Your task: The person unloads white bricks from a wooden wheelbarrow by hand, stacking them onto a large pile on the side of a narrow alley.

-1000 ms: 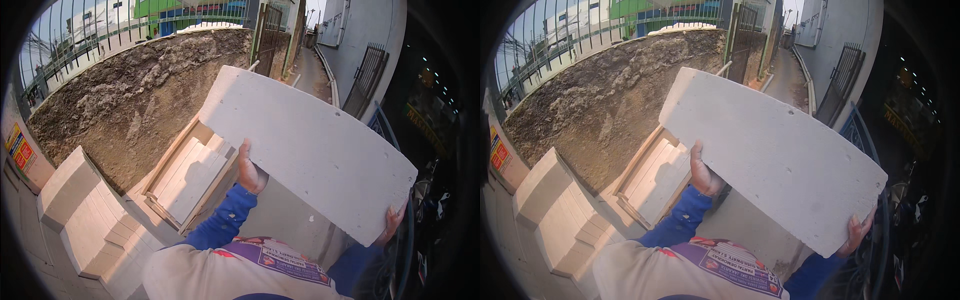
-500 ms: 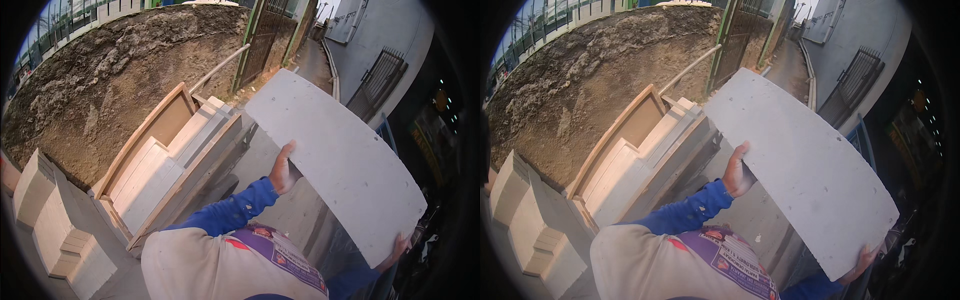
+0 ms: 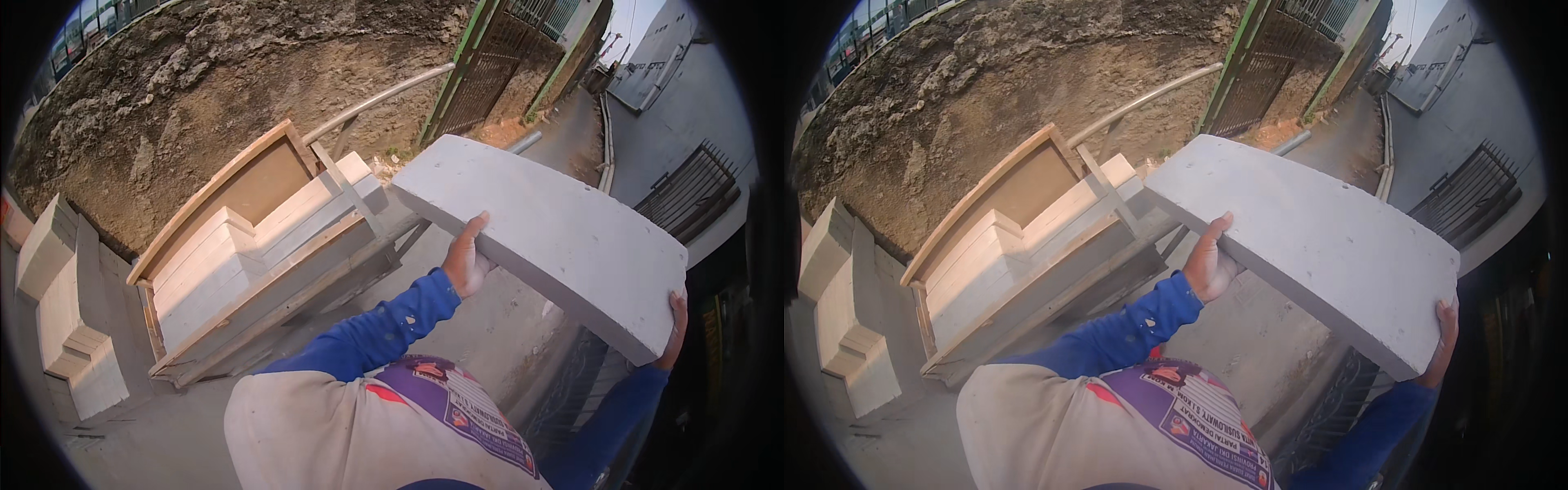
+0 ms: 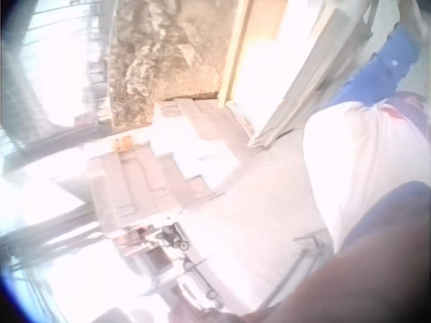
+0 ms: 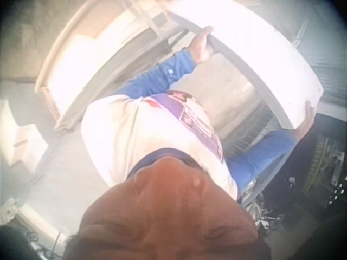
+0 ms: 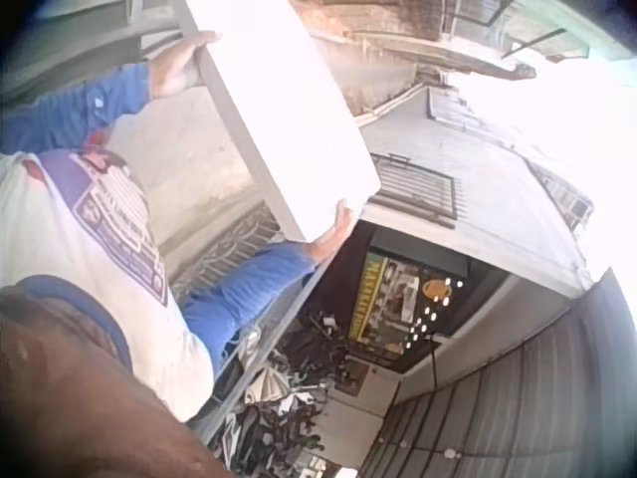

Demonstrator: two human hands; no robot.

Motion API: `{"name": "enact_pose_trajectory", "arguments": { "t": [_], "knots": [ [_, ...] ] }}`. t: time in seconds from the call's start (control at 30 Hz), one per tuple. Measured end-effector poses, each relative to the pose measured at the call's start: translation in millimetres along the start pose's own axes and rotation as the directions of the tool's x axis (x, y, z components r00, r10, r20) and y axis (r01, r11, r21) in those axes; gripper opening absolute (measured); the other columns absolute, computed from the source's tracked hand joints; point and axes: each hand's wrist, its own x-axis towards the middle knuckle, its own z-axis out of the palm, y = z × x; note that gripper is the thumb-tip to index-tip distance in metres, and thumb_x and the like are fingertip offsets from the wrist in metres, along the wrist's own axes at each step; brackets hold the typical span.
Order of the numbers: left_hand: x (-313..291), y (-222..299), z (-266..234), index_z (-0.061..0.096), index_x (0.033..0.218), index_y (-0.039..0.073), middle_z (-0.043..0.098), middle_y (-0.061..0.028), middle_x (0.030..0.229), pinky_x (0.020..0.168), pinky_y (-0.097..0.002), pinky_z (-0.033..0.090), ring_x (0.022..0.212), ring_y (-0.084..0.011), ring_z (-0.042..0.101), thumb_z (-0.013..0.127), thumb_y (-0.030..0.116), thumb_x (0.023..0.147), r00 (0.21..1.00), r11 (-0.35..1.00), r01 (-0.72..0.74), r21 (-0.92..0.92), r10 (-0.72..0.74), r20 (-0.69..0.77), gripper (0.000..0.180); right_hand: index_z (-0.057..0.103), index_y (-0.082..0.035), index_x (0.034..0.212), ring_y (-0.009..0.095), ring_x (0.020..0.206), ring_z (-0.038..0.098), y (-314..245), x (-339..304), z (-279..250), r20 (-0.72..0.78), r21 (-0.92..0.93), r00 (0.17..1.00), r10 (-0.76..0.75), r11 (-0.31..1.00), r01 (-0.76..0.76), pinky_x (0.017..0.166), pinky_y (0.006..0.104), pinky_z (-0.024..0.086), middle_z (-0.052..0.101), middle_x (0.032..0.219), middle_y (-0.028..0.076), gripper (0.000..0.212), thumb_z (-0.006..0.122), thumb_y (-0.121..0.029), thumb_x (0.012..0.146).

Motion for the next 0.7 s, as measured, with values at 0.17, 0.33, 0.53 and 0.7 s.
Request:
{"name": "enact_pose_trajectory", "arguments": {
  "t": [0.17, 0.33, 0.53, 0.7],
  "knots": [
    [126, 12, -62, 0.040, 0.138, 0.011, 0.048, -0.0069, 0.137, 0.104, -0.0468, 0.039, 0.127, -0.0233, 0.047, 0.062, 0.041, 0.090, 0.986, 0.988, -0.114, -0.104, 0.099, -0.137, 0.060, 0.042, 0.002, 0.134, 0.026, 0.105, 0.062, 53, 180, 66, 0.227, 0.031, 0.950, 0.216, 0.973, -0.229, 0.089, 0.0347, 0.051, 0.058, 0.120, 0.018, 0.055, 0.054, -0.028, 0.090],
    [236, 29, -104, 0.043, 0.135, 0.015, 0.049, -0.0052, 0.135, 0.104, -0.0477, 0.037, 0.127, -0.0236, 0.046, 0.064, 0.041, 0.087, 0.925, 0.952, -0.201, -0.231, 0.107, -0.364, 0.058, 0.046, 0.005, 0.130, 0.027, 0.101, 0.064, 105, 372, 138, 0.382, -0.271, 0.826, 0.416, 0.904, -0.330, 0.086, 0.0351, 0.053, 0.060, 0.115, 0.019, 0.052, 0.054, -0.030, 0.091],
    [319, 42, -177, 0.043, 0.134, 0.018, 0.048, -0.0066, 0.136, 0.105, -0.0510, 0.035, 0.127, -0.0263, 0.046, 0.063, 0.041, 0.087, 0.856, 0.896, -0.288, -0.339, 0.081, -0.511, 0.056, 0.051, 0.002, 0.125, 0.027, 0.096, 0.065, 221, 540, 215, 0.493, -0.451, 0.581, 0.648, 0.761, -0.467, 0.084, 0.0360, 0.054, 0.062, 0.111, 0.017, 0.050, 0.055, -0.033, 0.090],
    [345, 44, -217, 0.046, 0.134, 0.020, 0.049, -0.0044, 0.136, 0.110, -0.0521, 0.029, 0.129, -0.0275, 0.044, 0.062, 0.045, 0.086, 0.629, 0.888, -0.316, -0.335, -0.068, -0.774, 0.056, 0.054, 0.000, 0.121, 0.028, 0.093, 0.064, 346, 628, 263, 0.551, -0.573, 0.368, 0.749, 0.660, -0.485, 0.081, 0.0391, 0.054, 0.063, 0.105, 0.014, 0.050, 0.059, -0.035, 0.086]
  ]
}}
